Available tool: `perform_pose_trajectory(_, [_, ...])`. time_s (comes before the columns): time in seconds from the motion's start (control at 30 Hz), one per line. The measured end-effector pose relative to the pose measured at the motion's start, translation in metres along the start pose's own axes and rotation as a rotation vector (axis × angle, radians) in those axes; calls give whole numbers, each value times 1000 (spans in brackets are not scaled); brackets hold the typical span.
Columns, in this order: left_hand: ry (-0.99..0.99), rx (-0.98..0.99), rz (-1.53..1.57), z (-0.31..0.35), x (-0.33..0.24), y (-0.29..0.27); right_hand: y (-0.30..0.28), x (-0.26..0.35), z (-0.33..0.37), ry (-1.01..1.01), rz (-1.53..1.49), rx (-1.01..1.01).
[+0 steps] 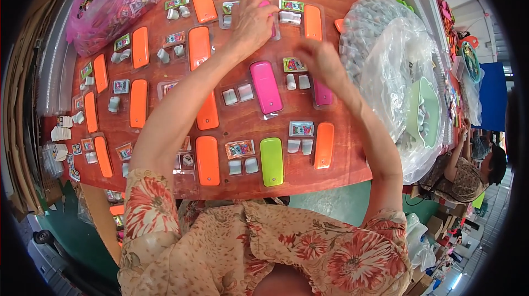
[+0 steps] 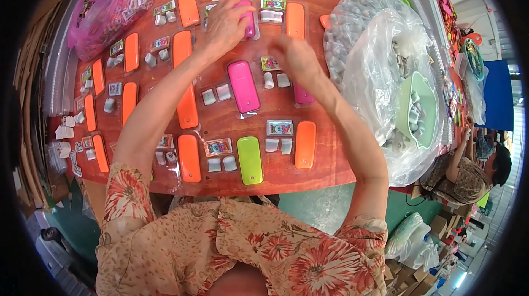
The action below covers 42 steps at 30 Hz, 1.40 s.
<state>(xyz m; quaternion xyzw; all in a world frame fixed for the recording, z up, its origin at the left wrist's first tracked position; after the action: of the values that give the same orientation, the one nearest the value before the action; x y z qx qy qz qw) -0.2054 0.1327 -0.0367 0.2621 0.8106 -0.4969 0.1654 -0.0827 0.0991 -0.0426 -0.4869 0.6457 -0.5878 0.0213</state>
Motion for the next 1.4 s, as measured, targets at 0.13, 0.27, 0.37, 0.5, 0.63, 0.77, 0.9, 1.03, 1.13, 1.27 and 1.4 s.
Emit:
perform_pose_trajectory(0.13, [10,-30,61,20,5,-49,23,23,29,19,79,144])
perform_pose_trajectory(0.27, [-48,-144,20,46,35,-118,32,24,33,-36,138,69])
perform_pose_trajectory(0.37, [-95,-193,-30,69,60,-149,29,30,40,-165,265,-9])
perform_pose_trajectory(0.5, [-198,-206,-47,95,96,-181,32,53,45,-238,416,96])
perform_pose_trajectory(0.63, [-210,-167,-110,113,110,-183,26,38,44,-66,478,59])
perform_pose_trajectory(0.77, [-174,-155,-228,118,115,-172,24,71,17,-94,675,112])
perform_pose_trajectory(0.9, [-250,-163,-216,113,125,-167,63,121,-51,-48,163,27])
perform_pose_trajectory(1.03, [-300,-144,-163,112,128,-163,121,122,-106,50,180,98])
perform_pose_trajectory(1.13, [-295,-157,-100,114,131,-171,147,115,-118,-61,281,89])
perform_pose_trajectory(1.27, [-303,-159,-117,115,138,-186,152,120,-123,-227,208,114])
perform_pose_trajectory(1.4, [-344,-141,-136,118,149,-186,145,138,-118,-381,209,67])
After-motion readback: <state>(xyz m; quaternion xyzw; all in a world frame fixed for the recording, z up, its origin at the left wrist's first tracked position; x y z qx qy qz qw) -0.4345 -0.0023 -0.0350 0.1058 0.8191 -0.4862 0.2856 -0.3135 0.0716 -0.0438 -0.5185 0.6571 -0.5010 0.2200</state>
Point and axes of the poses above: each hand's wrist, its own z-axis away from the middle knuckle, its own y-axis out of the palm, x = y × z, the point moved 10 cm from there along -z, towards the middle knuckle, and after that the axes turned 10 degrees about -y, right-handed, at the moved point
